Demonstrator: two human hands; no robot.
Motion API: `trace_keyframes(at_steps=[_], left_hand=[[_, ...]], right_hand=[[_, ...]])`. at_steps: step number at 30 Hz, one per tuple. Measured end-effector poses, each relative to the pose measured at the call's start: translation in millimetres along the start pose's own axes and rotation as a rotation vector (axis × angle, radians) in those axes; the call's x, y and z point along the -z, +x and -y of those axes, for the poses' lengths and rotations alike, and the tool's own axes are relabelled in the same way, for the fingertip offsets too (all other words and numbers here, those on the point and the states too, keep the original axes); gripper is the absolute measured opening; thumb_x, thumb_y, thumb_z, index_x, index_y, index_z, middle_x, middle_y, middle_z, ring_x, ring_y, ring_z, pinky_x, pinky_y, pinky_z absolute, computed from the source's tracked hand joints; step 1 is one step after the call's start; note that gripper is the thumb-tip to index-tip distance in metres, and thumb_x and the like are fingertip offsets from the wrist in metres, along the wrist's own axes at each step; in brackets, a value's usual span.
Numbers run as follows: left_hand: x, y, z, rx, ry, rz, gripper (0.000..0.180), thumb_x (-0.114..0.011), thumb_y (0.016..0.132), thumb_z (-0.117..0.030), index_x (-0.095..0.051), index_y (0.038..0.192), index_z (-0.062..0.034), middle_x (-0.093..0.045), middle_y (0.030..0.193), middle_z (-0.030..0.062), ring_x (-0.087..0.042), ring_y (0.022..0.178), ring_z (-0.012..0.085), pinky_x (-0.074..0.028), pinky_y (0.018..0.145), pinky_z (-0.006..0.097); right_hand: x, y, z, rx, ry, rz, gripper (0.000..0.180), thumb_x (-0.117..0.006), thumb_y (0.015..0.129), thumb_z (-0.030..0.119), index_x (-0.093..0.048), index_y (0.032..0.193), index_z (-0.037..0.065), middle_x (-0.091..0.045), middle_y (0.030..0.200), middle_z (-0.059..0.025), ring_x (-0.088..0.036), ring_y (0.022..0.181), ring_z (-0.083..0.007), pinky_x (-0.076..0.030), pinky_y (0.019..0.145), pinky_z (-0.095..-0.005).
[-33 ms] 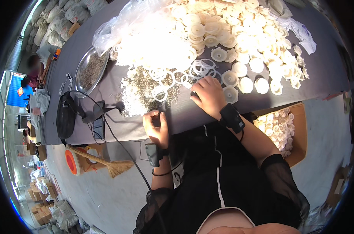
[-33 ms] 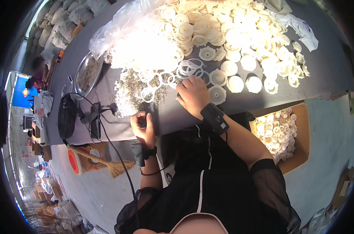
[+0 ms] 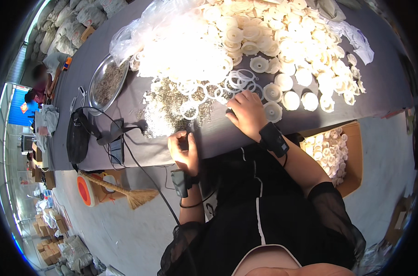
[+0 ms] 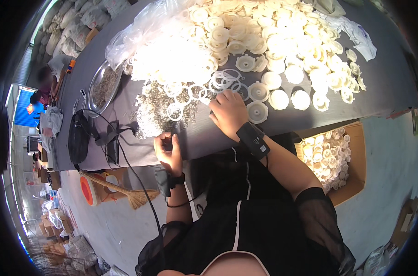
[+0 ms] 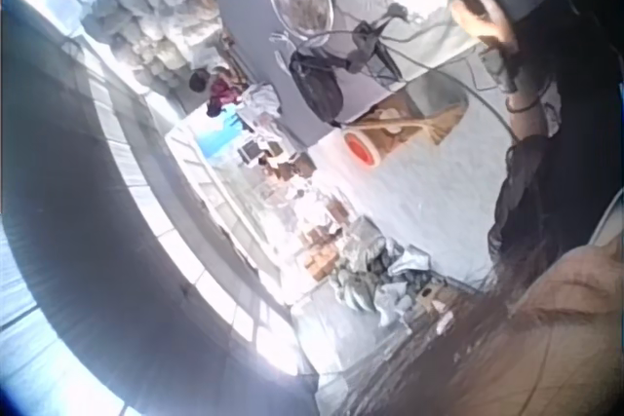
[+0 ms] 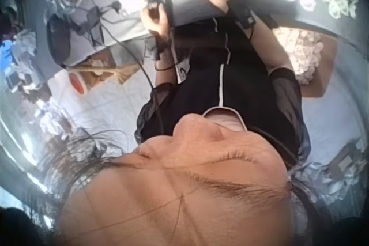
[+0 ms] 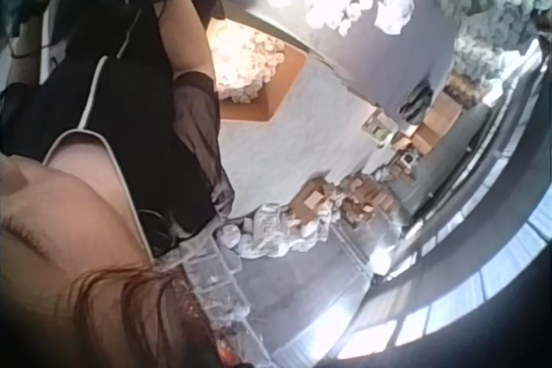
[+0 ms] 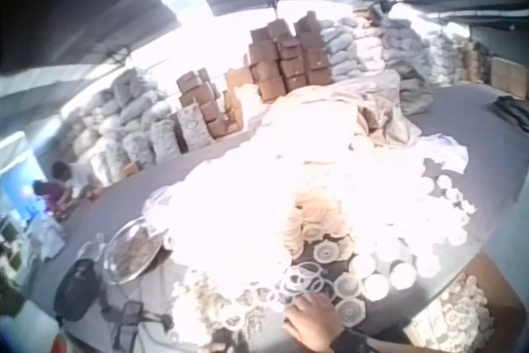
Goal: The person assembles small white plastic components by hand at a production table.
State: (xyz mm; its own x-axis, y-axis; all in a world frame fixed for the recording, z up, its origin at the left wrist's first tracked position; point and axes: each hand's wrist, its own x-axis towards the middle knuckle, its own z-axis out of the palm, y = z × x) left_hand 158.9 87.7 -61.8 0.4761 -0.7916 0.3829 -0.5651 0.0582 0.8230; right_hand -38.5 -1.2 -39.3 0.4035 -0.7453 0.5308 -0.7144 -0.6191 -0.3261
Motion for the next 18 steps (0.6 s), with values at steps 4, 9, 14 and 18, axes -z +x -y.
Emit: trace_keyframes(at_steps=[4,9,14,18], left_hand=[[3.0,-1.9,-3.9,-0.115,0.1,0.083,0.015,-0.065,0.074,-0.002,-0.056,0.086,-0.0028,-0.057,0.082,0.0099,-0.054,0.076,0.0239,-0.044,0.073,0.033],[-19.6,12.4,-23.1,-0.369,0.15,0.228,0.015,-0.064,0.075,-0.012,-0.061,0.088,-0.0051,-0.058,0.084,0.0095,-0.055,0.08,0.0275,-0.043,0.075,0.037],[-38.4,17.7,-24.8,-0.331,0.396,0.23,0.017,-0.066,0.073,-0.014,-0.061,0.088,-0.0064,-0.059,0.082,0.0094,-0.056,0.078,0.0272,-0.044,0.073,0.036],[-44.0,18.8,-23.3,-0.317,0.382,0.206,0.015,-0.064,0.071,-0.008,-0.059,0.086,-0.0066,-0.059,0.08,0.0092,-0.057,0.076,0.0269,-0.045,0.072,0.036]], right_hand=[[-9.1,-0.8,-4.2,-0.037,-0.037,0.03,0.017,-0.068,0.068,0.014,-0.058,0.081,0.01,-0.052,0.081,-0.0021,-0.047,0.086,-0.0212,-0.04,0.074,-0.0346],[-6.3,5.6,-5.5,0.048,-0.012,0.048,0.011,-0.067,0.068,0.013,-0.06,0.077,0.01,-0.051,0.077,-0.0021,-0.048,0.081,-0.0218,-0.041,0.072,-0.0355],[16.8,-2.6,10.7,-0.129,0.347,0.002,0.008,-0.066,0.073,0.008,-0.063,0.081,0.008,-0.057,0.075,-0.0027,-0.054,0.068,-0.0158,-0.043,0.06,-0.0285],[18.3,-25.7,16.7,-0.547,1.017,0.091,0.011,-0.061,0.079,0.003,-0.062,0.09,0.004,-0.061,0.078,-0.0025,-0.058,0.065,-0.0098,-0.046,0.057,-0.0223]])
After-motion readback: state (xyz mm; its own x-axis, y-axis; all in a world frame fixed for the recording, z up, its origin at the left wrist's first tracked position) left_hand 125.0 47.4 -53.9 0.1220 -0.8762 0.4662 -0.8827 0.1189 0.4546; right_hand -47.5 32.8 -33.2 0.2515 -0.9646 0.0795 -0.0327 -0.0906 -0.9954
